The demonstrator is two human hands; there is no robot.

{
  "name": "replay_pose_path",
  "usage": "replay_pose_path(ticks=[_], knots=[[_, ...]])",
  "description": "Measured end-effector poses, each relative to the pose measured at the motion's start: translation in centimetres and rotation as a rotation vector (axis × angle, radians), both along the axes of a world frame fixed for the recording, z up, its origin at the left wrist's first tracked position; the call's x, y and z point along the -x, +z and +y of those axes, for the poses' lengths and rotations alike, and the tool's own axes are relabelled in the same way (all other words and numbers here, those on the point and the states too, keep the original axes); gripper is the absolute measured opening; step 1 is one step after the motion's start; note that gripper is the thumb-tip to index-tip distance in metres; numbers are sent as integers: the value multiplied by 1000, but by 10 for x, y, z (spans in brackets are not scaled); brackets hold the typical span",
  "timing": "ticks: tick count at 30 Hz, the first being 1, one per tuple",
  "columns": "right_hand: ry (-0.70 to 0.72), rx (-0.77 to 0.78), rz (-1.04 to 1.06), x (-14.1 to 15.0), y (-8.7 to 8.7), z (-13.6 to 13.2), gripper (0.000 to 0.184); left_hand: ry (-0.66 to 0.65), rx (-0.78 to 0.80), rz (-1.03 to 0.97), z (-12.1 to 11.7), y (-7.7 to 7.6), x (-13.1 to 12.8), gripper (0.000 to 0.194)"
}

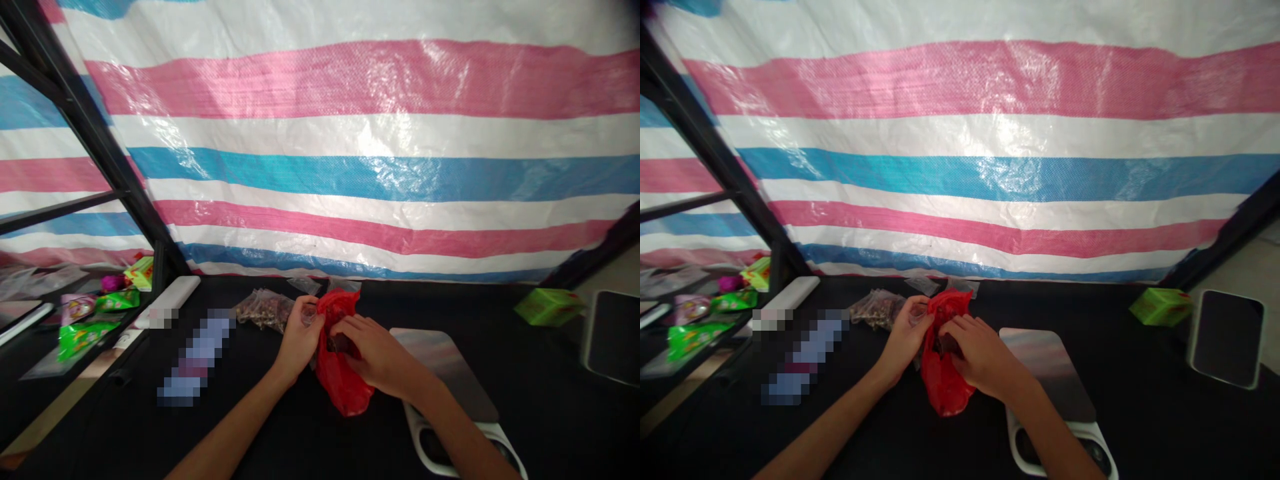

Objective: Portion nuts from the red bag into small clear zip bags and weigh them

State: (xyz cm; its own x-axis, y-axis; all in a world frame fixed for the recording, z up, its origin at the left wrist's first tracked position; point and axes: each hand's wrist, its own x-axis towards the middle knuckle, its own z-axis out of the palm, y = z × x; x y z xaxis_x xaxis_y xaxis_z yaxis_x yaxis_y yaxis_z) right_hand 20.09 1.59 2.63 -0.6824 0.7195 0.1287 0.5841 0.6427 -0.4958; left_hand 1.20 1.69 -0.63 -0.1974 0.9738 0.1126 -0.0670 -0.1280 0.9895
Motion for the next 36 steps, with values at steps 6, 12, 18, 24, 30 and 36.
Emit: replay_pose_path(ticks=[6,12,18,24,30,36], knots=[[-64,37,-3,-1,0,1,31,-3,-39,25,-1,-8,-2,20],[-93,21,32,2,2,1,31,-94,-94,105,-2,-11,0,31],[-186,-25,179,-3,11,5,24,48,-178,401,-3,-4,10,41],[-90,-110,322,6,16,-2,38,-123,-167,452,-7,-4,10,54],[-79,-211,284,10,11,-7,53,-196,-223,503,-11,-4,7,67],[-44,-240,241,9,12,-7,47,-226,-241,489,-14,-1,6,67]])
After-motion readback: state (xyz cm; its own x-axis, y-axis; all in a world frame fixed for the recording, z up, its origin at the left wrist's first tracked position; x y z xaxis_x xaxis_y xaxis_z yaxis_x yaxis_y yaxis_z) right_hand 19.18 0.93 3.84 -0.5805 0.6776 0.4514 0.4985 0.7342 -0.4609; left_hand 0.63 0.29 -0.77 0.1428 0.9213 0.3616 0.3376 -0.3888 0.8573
